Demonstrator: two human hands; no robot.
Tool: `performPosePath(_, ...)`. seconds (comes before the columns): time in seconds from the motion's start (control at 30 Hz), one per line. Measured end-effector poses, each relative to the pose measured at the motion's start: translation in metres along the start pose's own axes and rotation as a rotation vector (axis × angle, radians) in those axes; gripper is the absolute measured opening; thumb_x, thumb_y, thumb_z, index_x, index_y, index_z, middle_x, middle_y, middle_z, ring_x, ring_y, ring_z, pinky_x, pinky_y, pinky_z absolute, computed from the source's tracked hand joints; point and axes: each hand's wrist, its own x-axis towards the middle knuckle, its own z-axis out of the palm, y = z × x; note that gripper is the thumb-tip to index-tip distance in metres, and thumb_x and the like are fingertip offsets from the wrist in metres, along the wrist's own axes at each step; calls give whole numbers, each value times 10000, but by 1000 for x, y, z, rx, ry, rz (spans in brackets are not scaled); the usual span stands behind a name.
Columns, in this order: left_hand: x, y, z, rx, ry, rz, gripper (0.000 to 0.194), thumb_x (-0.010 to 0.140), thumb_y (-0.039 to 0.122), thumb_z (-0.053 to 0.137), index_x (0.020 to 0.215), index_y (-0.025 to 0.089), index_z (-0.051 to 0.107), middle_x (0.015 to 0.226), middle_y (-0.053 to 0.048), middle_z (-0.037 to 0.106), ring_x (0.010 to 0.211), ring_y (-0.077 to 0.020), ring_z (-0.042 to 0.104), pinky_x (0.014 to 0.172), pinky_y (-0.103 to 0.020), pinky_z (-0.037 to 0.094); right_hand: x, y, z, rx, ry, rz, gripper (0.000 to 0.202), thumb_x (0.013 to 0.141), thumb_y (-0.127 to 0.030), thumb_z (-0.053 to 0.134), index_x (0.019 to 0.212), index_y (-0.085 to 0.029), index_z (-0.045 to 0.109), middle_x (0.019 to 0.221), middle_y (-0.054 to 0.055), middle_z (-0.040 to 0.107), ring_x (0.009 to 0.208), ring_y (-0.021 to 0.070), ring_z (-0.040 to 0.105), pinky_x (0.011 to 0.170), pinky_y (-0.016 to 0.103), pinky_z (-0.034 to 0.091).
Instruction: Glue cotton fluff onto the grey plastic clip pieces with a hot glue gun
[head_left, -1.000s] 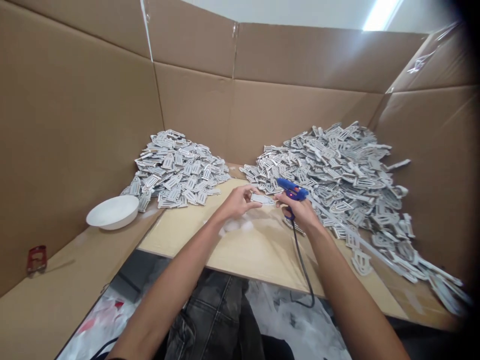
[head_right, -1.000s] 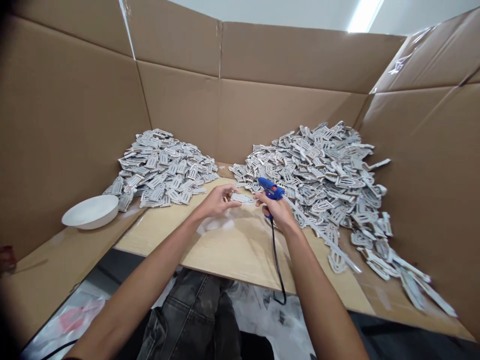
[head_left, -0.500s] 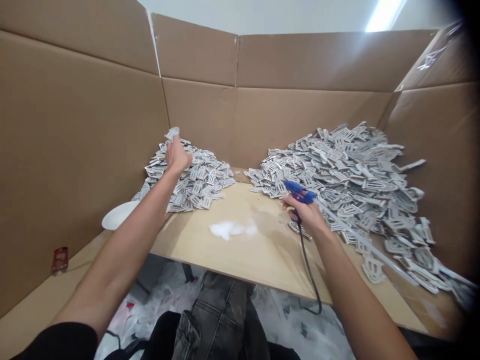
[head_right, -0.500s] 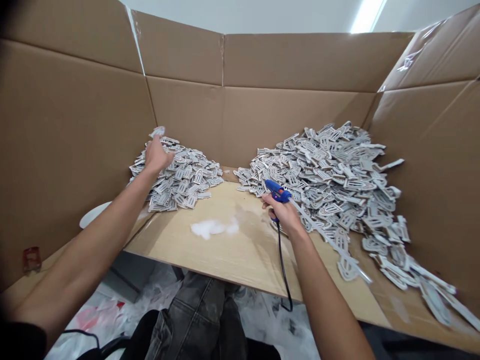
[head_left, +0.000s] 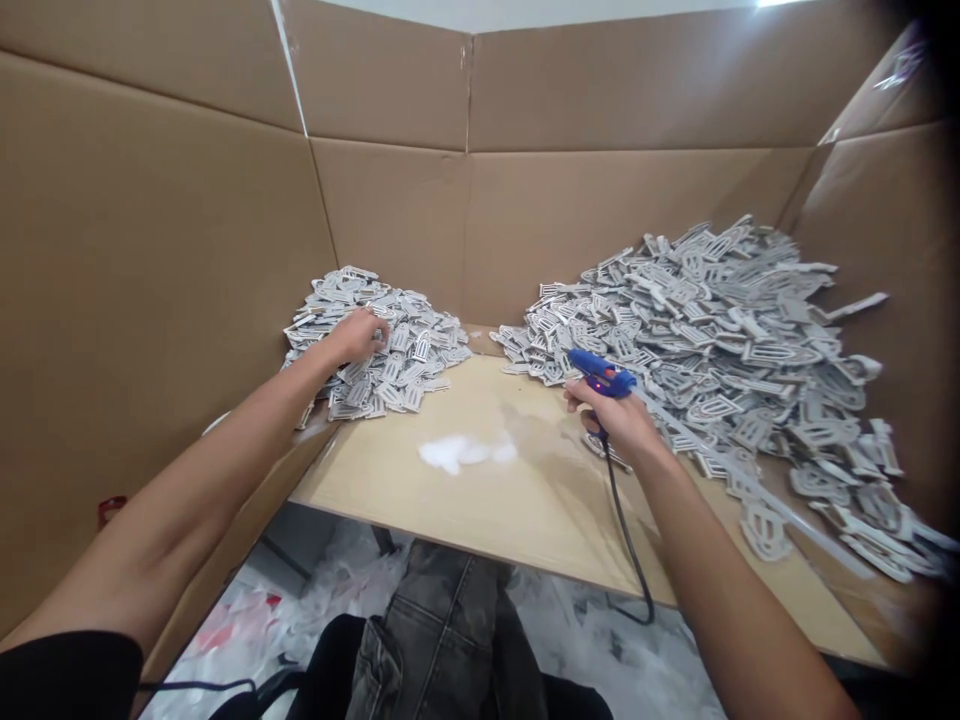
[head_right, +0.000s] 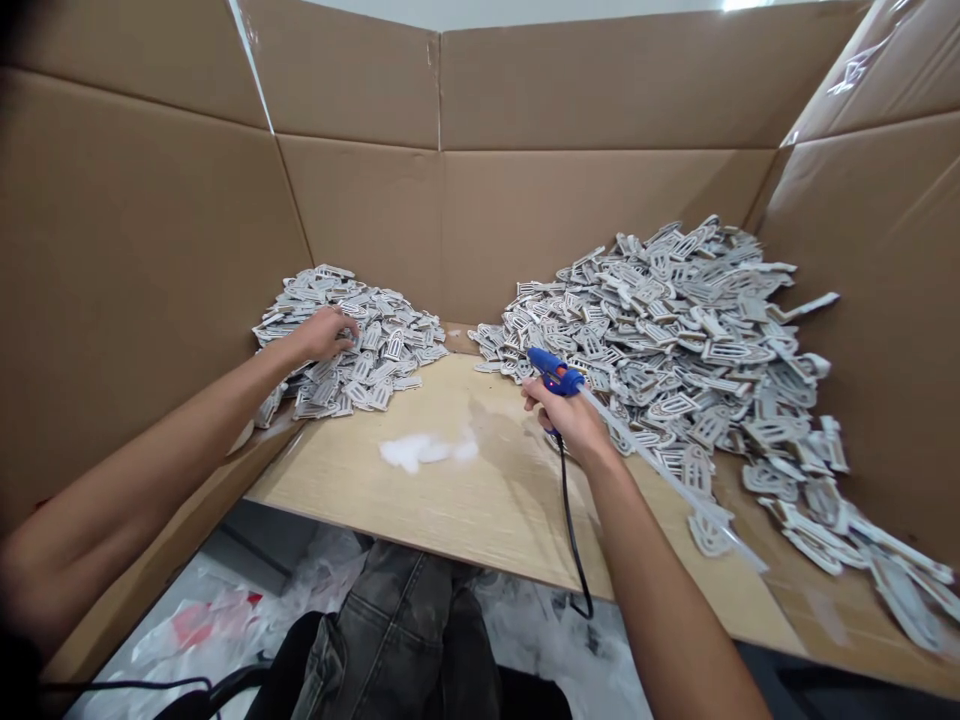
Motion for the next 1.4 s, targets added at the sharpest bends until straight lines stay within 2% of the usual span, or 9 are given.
performPosePath(0.2, 3, 5, 3, 19, -22, -54, 26, 697, 227, 690, 715, 217, 674, 817, -81, 606, 963, -274, 547, 917, -347, 457, 1, 2, 0, -7, -6, 12, 384, 772, -543, 818, 752, -190, 668, 718, 46, 642, 522, 104, 431, 420, 257, 258)
performPosePath(0.37, 3, 7, 10, -52, 32, 1, 135, 707, 220, 628, 612, 212, 531, 873, -99, 598, 1001, -276, 523, 908, -354, 454, 1, 1, -1, 42, 22, 29, 398, 749, -534, 849, 740, -185, 657, 725, 50, 647, 534, 103, 439, 411, 243, 246)
performPosePath(0.57, 0, 16, 3, -274, 142, 34, 96, 767, 221, 582, 686, 210, 529, 782, -69, 618, 866, -243, 547, 939, -413, 452, 0, -2, 0, 108, 30, 20, 401, 707, -503, 889, 736, -183, 649, 701, 40, 632, 559, 105, 454, 409, 221, 245)
performPosePath(0.77, -7, 44, -14, -630, 121, -143, 81, 936, 196, 471, 868, 222, 435, 728, -21, 648, 657, -162, 579, 702, -306, 447, 0, -4, 2, 124, 40, 17, 415, 671, -506, 907, 738, -181, 658, 729, 49, 645, 608, 122, 502, 403, 215, 258)
performPosePath(0.87, -15, 61, -17, -542, 84, -285, 109, 931, 171, 520, 852, 210, 456, 705, -6, 578, 643, -142, 505, 654, -280, 380, -1, -5, 2, 120, 40, 23, 401, 675, -496, 899, 733, -176, 664, 725, 48, 639, 607, 118, 496, 403, 216, 261)
performPosePath(0.97, -34, 89, -10, -506, -48, -302, 78, 909, 153, 560, 879, 200, 505, 765, -23, 573, 689, -156, 498, 659, -291, 359, -2, -7, 2, 129, 43, 25, 379, 681, -471, 895, 740, -176, 663, 726, 44, 635, 617, 119, 500, 405, 215, 265)
performPosePath(1.03, -53, 116, -3, -552, -170, -226, 51, 919, 170, 549, 906, 204, 513, 784, -27, 574, 701, -168, 502, 666, -301, 365, -3, -7, 2, 131, 45, 28, 364, 691, -455, 889, 749, -175, 665, 729, 41, 634, 613, 116, 492, 404, 215, 264)
performPosePath(1.27, -145, 229, 1, -769, -479, 234, 72, 959, 234, 482, 908, 224, 433, 816, -13, 542, 743, -166, 501, 671, -299, 386, -1, -3, 1, 121, 51, 24, 398, 679, -480, 907, 756, -178, 659, 732, 43, 642, 605, 116, 500, 396, 212, 264)
performPosePath(1.4, -203, 282, 2, -883, -881, 574, 232, 839, 189, 610, 959, 239, 418, 744, 25, 504, 600, -139, 474, 556, -270, 385, 1, 0, 0, 107, 54, 32, 401, 692, -487, 902, 758, -182, 650, 702, 35, 639, 555, 100, 465, 391, 211, 258)
